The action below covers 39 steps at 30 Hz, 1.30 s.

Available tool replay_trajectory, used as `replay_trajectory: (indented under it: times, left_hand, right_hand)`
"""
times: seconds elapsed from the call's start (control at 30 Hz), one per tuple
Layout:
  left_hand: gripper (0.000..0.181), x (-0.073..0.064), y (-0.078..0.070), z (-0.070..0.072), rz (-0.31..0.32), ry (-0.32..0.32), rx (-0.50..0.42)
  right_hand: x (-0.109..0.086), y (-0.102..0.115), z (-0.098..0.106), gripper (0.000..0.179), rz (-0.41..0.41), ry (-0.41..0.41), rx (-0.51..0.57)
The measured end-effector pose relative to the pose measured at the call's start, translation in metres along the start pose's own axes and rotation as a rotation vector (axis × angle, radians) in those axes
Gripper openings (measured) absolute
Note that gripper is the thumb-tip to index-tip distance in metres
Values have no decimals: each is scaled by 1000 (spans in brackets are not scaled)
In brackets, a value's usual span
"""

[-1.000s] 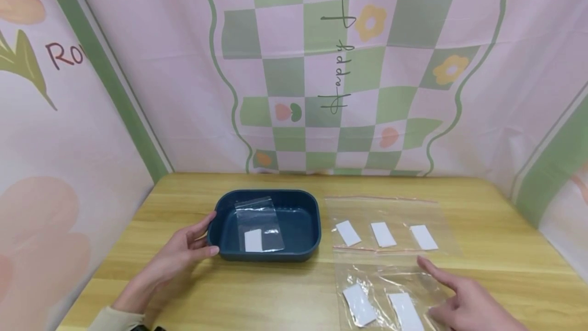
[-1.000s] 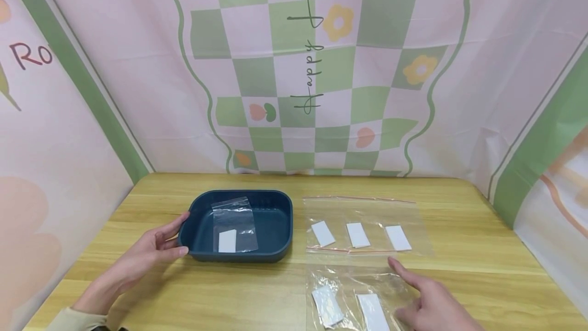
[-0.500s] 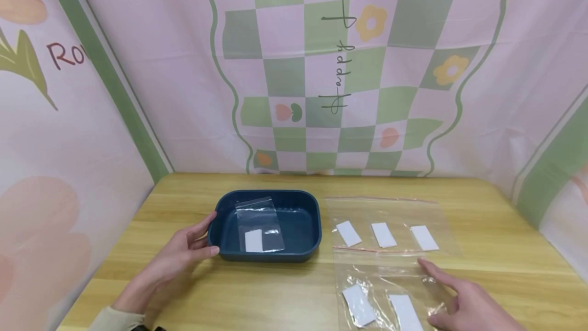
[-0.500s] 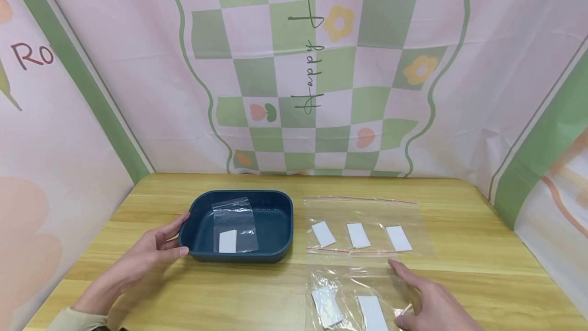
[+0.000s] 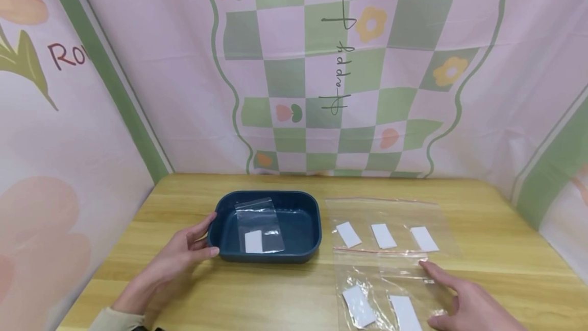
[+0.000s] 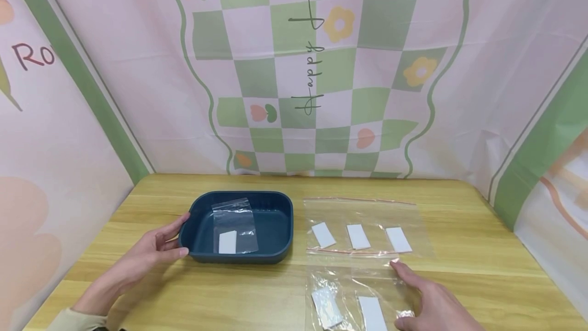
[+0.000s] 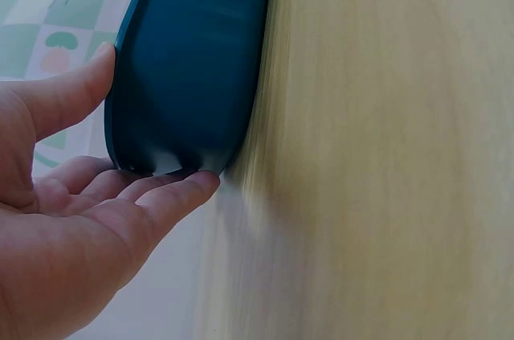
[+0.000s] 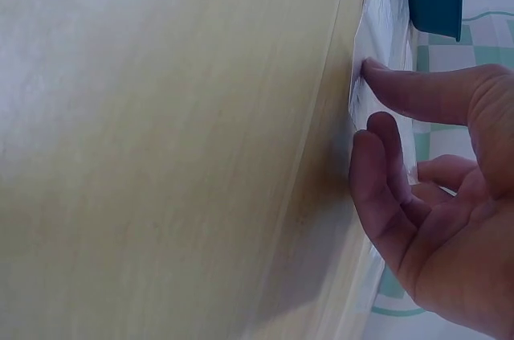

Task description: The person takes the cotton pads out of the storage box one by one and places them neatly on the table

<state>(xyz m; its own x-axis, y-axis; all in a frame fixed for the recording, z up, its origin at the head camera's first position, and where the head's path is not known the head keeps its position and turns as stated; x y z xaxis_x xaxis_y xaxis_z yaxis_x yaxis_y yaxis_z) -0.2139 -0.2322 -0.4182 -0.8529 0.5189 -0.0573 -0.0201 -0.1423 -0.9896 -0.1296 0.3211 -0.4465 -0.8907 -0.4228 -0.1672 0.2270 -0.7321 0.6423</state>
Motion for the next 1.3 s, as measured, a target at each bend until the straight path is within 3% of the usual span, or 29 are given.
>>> replay_trajectory:
  times: [0.27, 0.43, 0.67, 0.8, 1.0, 1.17, 1.3]
  left_hand:
    - [85, 0, 0, 0, -6, 3, -8]
    - [86, -1, 0, 0, -5, 0, -9]
    - [87, -1, -1, 0, -4, 2, -16]
    - [87, -1, 0, 0, -5, 7, -15]
    - [87, -1, 0, 2, 9, -8, 6]
    - [87, -1, 1, 1, 15, -9, -2]
    - [87, 0, 1, 1, 8, -5, -9]
  right_hand:
    - [-1, -1, 0, 105, -32, 17, -12]
    - [-2, -1, 0, 105, -10, 12, -15]
    - [-3, 3, 4, 106, 90, -82, -94]
    - [0, 13, 16, 98, 121, -133, -136]
    - [26, 69, 53, 64, 76, -241, -244]
    - [65, 133, 67, 49, 141, -174, -258]
    - [103, 176, 59, 45, 214, -90, -257]
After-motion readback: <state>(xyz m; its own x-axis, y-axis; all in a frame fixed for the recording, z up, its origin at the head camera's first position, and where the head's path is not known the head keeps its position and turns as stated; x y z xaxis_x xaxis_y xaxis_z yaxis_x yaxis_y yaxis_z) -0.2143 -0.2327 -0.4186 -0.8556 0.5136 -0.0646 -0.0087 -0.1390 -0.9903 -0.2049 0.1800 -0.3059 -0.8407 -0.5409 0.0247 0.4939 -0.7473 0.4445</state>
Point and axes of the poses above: each hand's wrist, its own x-axis towards the middle knuckle, its own z-axis out of the back of the hand, y = z × x, the point moved 6 cm from there along x, towards the middle knuckle, and after that the axes turned 9 degrees about y, right-handed, at the moved point
